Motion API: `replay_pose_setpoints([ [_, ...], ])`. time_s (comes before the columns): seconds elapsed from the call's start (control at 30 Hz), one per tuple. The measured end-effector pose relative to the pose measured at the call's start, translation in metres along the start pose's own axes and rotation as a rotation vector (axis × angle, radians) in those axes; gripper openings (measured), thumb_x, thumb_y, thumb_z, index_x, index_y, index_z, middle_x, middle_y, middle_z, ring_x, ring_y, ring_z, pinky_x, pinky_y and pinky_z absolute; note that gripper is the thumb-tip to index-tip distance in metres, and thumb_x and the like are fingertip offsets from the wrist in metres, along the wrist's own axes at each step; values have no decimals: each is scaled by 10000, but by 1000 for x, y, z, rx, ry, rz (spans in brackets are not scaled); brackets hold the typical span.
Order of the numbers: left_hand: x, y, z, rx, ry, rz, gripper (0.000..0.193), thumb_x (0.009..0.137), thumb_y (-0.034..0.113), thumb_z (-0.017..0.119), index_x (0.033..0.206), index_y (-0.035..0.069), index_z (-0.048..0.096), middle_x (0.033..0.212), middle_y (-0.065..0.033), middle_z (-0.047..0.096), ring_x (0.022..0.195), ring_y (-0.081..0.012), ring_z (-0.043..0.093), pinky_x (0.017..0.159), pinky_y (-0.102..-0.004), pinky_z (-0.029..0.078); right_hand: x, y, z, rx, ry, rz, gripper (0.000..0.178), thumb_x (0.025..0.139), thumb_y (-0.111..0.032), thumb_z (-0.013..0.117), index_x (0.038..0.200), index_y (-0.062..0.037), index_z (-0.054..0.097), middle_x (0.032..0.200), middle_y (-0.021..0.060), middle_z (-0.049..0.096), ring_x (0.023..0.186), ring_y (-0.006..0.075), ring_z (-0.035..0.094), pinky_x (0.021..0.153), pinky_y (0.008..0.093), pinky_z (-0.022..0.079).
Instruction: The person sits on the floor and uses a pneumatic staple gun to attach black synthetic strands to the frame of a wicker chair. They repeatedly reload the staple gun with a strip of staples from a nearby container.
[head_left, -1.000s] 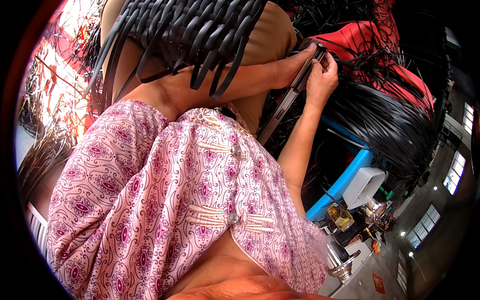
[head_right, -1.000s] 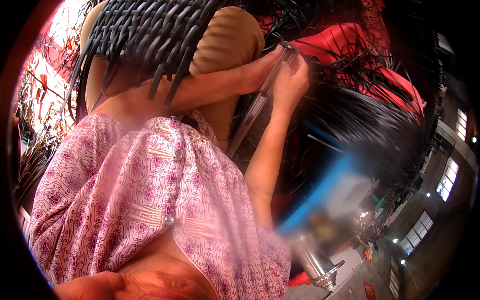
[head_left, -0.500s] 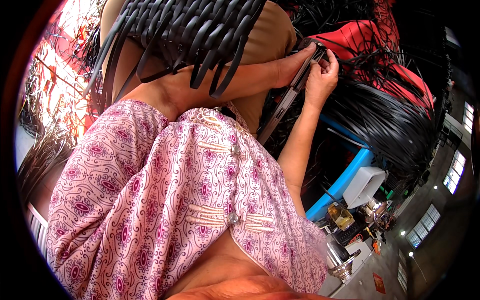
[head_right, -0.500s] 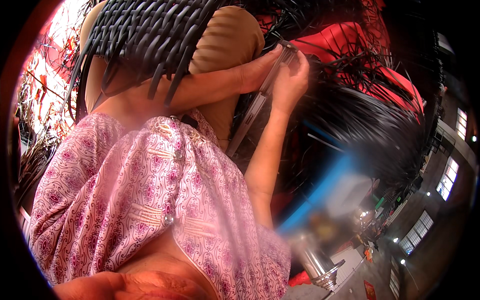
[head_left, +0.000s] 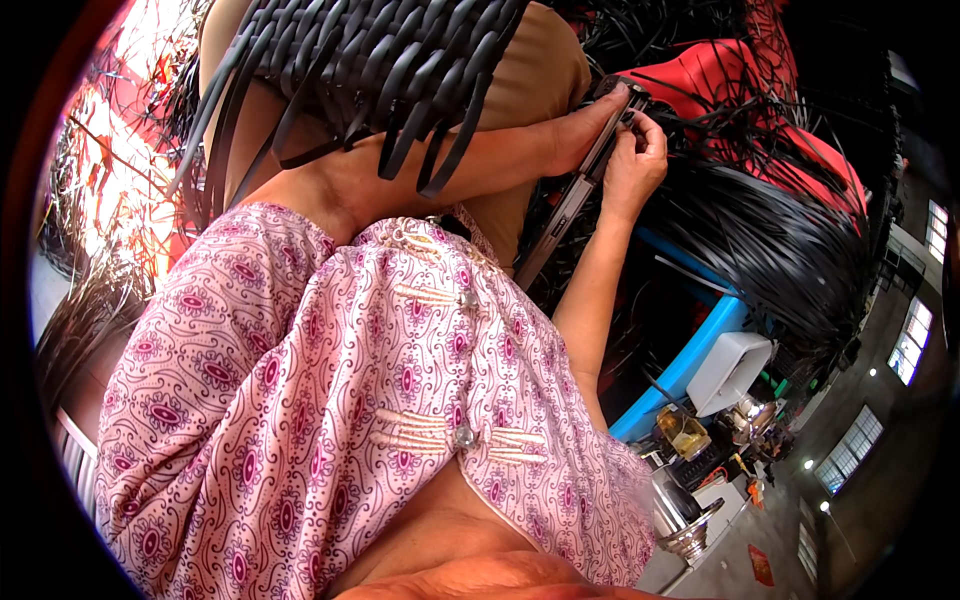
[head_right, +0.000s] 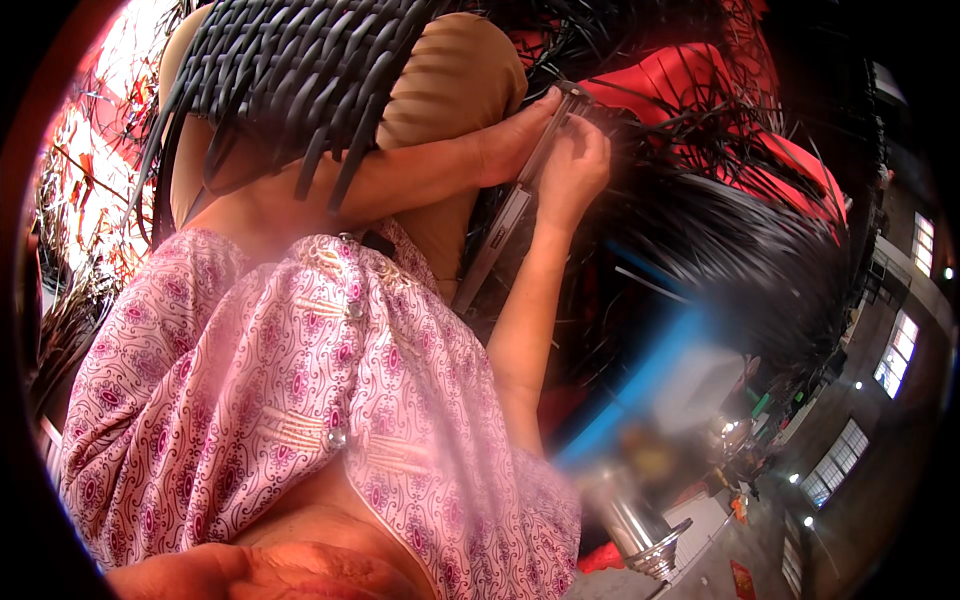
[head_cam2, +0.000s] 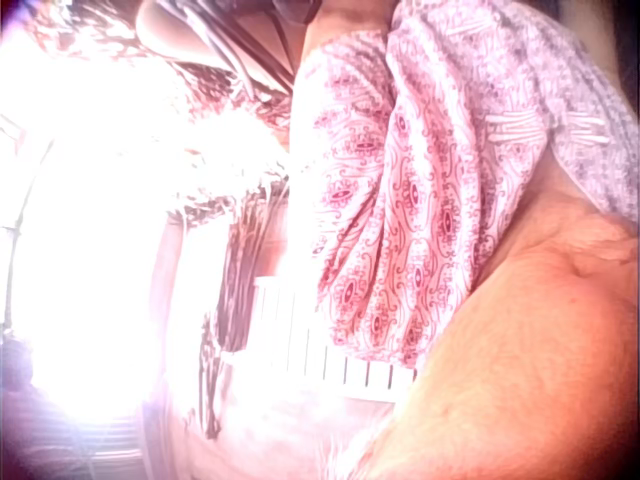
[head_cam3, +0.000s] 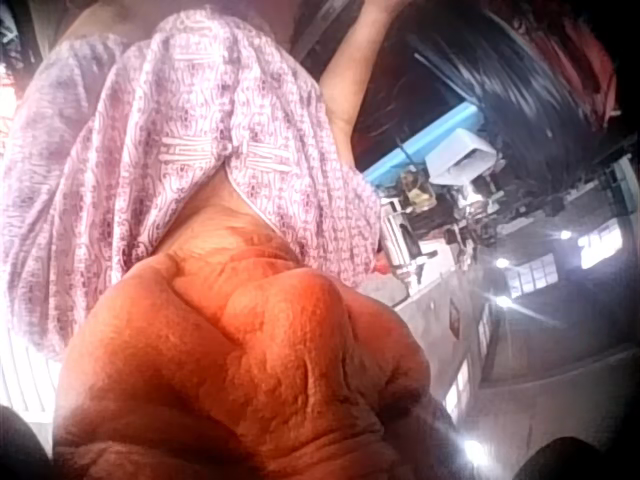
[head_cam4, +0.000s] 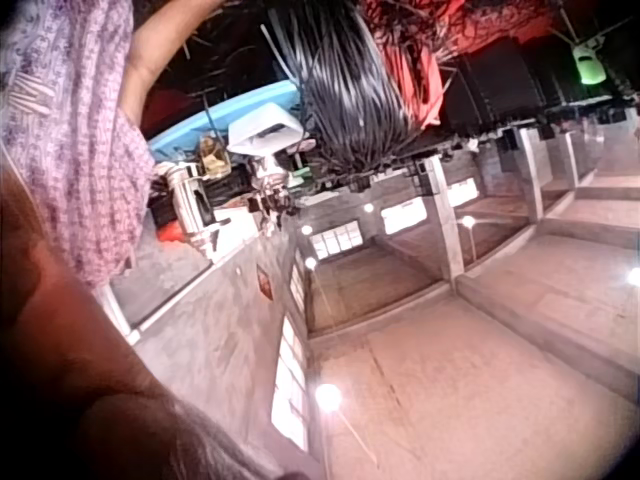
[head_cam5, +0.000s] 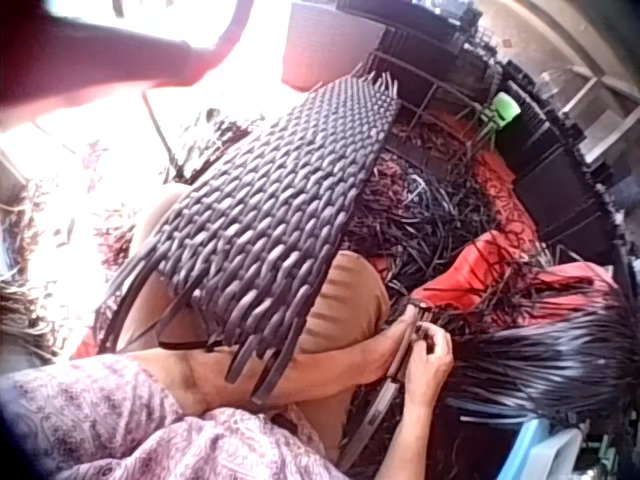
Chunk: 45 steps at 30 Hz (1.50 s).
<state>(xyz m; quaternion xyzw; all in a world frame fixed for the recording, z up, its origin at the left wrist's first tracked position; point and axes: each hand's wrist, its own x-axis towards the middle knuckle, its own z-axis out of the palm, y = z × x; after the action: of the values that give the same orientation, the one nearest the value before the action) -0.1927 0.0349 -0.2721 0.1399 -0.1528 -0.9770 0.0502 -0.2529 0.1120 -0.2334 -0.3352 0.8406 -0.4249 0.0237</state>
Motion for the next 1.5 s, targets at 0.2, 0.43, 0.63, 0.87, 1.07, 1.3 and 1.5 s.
replay_pose_setpoints([
  [0.2,3,-2,-4,-10,-63,-30,648,908,726,378,1022,135,616,984,-47,651,888,-160,610,763,-336,510,-6,7,-2,-49,11,-182,190,791,-34,612,966,-21,683,925,73,622,722,158,586,695,284,501],
  [0.43,1,0,-2,11,-74,-50,734,891,763,329,1086,103,586,953,-59,650,826,-178,626,728,-332,519,-16,5,-5,429,71,72,166,899,-87,633,1044,-7,632,1016,69,644,762,150,603,696,269,512],
  [0.63,-5,6,-9,175,-53,-115,931,797,863,317,1260,72,479,870,-80,620,776,-201,628,702,-336,513,-28,6,-38,910,256,357,275,953,-110,574,1201,7,552,1007,126,677,851,209,670,732,303,541],
  [0.87,-6,7,-3,149,-29,-159,926,799,850,358,1327,98,467,909,-76,613,826,-227,620,765,-387,501,-47,31,-107,897,388,467,277,948,-103,578,1201,7,603,928,86,673,785,168,651,700,269,523],
  [1.07,1,10,-14,52,-44,-178,880,820,820,374,1325,106,472,907,-129,597,818,-297,596,739,-452,493,-50,53,-221,642,673,413,266,917,-53,569,1166,8,642,902,71,663,720,132,625,615,238,503],
  [1.3,-1,4,3,124,-26,-204,830,844,792,386,1294,100,477,889,-97,582,803,-263,580,755,-422,488,-78,115,-403,236,1079,456,267,854,-30,559,1090,1,678,777,40,648,568,86,550,482,205,426],
  [1.5,-7,6,-3,125,-32,-194,807,863,776,372,1297,105,488,898,-91,575,809,-256,575,758,-418,491,-90,191,-464,128,990,716,210,883,-128,536,920,-8,705,724,47,619,580,114,555,523,231,440],
])
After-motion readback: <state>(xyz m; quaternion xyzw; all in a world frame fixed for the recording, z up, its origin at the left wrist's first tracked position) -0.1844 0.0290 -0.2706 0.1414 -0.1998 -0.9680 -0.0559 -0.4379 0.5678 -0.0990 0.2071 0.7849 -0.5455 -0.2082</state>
